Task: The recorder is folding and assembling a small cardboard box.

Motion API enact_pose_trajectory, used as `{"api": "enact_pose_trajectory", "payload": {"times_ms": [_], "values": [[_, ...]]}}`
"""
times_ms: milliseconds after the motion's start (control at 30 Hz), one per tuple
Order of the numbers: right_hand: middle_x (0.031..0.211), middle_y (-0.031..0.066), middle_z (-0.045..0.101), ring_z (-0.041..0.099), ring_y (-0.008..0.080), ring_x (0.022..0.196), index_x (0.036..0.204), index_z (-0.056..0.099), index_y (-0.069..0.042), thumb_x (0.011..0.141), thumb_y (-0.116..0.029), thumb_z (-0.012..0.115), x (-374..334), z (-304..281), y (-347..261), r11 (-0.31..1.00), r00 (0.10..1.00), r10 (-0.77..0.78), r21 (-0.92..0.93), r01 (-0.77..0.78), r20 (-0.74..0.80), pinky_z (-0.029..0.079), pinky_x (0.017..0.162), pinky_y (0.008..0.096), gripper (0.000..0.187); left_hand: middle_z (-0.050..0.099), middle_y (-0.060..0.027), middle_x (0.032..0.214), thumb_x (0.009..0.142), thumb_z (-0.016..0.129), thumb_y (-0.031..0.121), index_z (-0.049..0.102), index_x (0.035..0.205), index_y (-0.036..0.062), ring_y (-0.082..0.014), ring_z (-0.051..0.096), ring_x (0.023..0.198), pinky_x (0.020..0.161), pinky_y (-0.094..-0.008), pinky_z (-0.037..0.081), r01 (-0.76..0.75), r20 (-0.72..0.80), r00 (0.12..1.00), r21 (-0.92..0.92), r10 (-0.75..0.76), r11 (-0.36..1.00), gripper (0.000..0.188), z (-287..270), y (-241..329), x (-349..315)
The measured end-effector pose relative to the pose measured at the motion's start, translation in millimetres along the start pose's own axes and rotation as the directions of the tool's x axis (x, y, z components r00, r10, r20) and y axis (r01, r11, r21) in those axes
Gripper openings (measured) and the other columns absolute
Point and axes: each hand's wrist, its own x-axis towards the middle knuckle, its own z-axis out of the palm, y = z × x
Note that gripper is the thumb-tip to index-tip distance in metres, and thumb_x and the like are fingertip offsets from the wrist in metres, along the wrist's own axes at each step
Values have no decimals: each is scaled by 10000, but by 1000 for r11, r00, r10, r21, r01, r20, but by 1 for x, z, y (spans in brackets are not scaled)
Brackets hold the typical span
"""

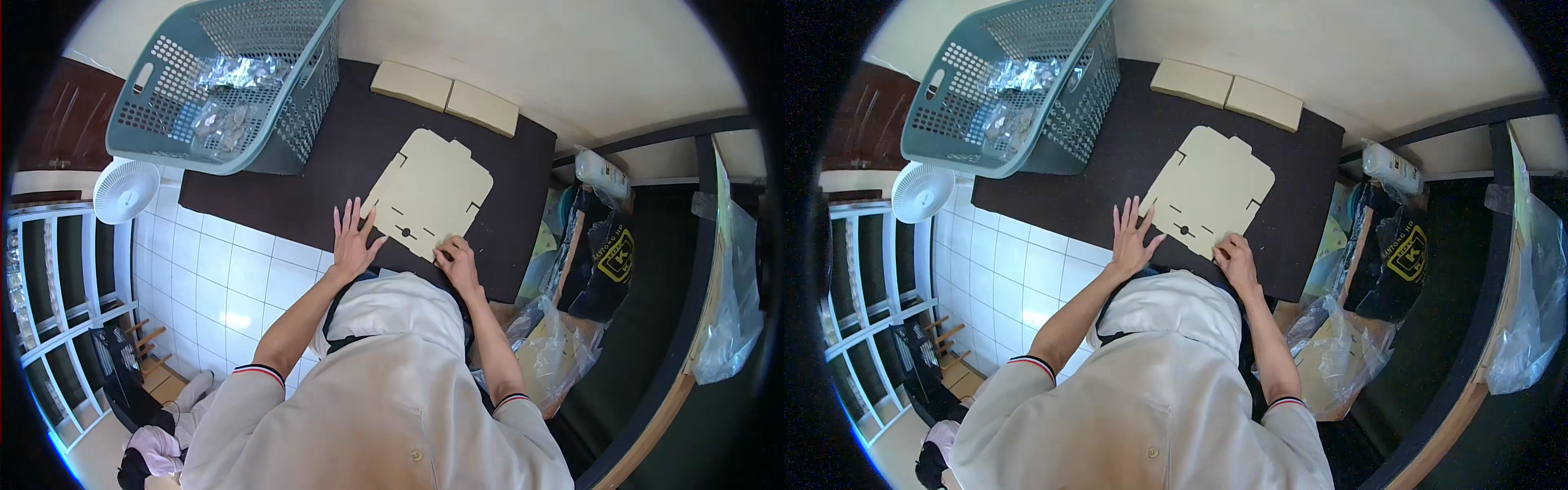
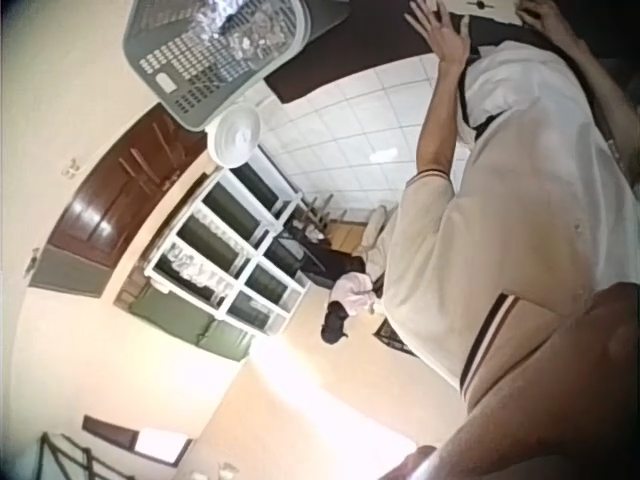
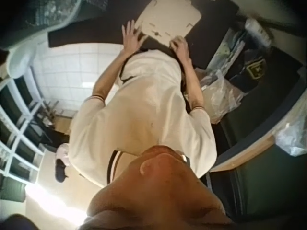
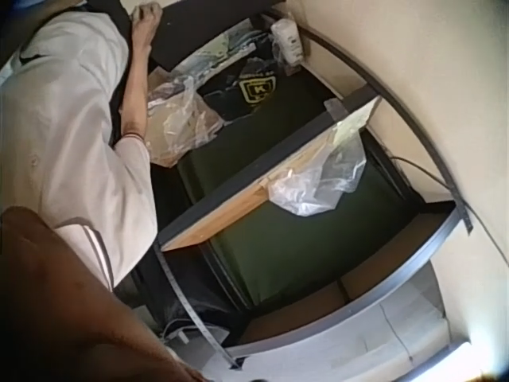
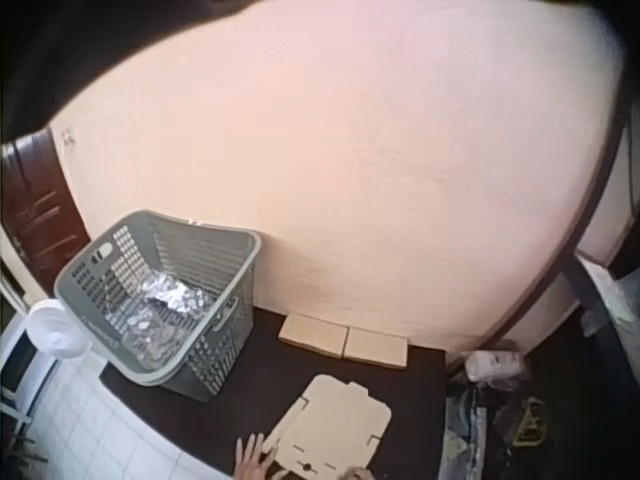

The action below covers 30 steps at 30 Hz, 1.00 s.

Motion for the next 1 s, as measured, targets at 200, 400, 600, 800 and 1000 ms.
{"api": "enact_pose_trajectory", "payload": {"times_ms": [200,400,600,800,1000], "values": [[929,136,685,687,328,886,955,778,18,839,-34,841,-3,-4,5,996,999,-52,72,52,2,561,793,414,142,216,-275,1736,963,696,504,447,1632,107,-445,150,1623,1303,-640,36,35,-1,999,-14,-35,999,817,5,-1,-2],[929,134,685,696,322,889,963,782,28,843,-34,840,-5,-5,9,995,998,-59,76,58,10,562,792,406,146,226,-280,1733,953,713,491,471,1618,97,-450,168,1618,1302,-641,48,31,-17,999,-21,-32,999,809,5,-1,-2],[920,133,679,686,324,881,944,789,26,844,-40,835,-3,-2,5,998,999,-54,20,54,7,558,792,415,129,230,-285,1732,930,746,479,531,1576,76,-449,172,1619,1303,-639,48,24,-42,999,-51,-26,998,791,4,0,-3],[911,138,673,678,333,878,935,788,27,847,-34,826,3,9,1,998,998,-59,23,60,-12,550,785,429,113,224,-281,1735,922,756,480,530,1576,76,-445,167,1621,1304,-634,39,32,-38,999,-58,-34,998,801,4,0,-4],[902,150,664,670,339,882,928,778,32,857,-42,820,18,22,-6,995,996,-92,35,92,-16,543,784,439,110,231,-279,1733,905,775,500,537,1574,94,-456,174,1619,1298,-651,57,34,-49,998,-48,-37,998,818,5,-2,-4]]}}
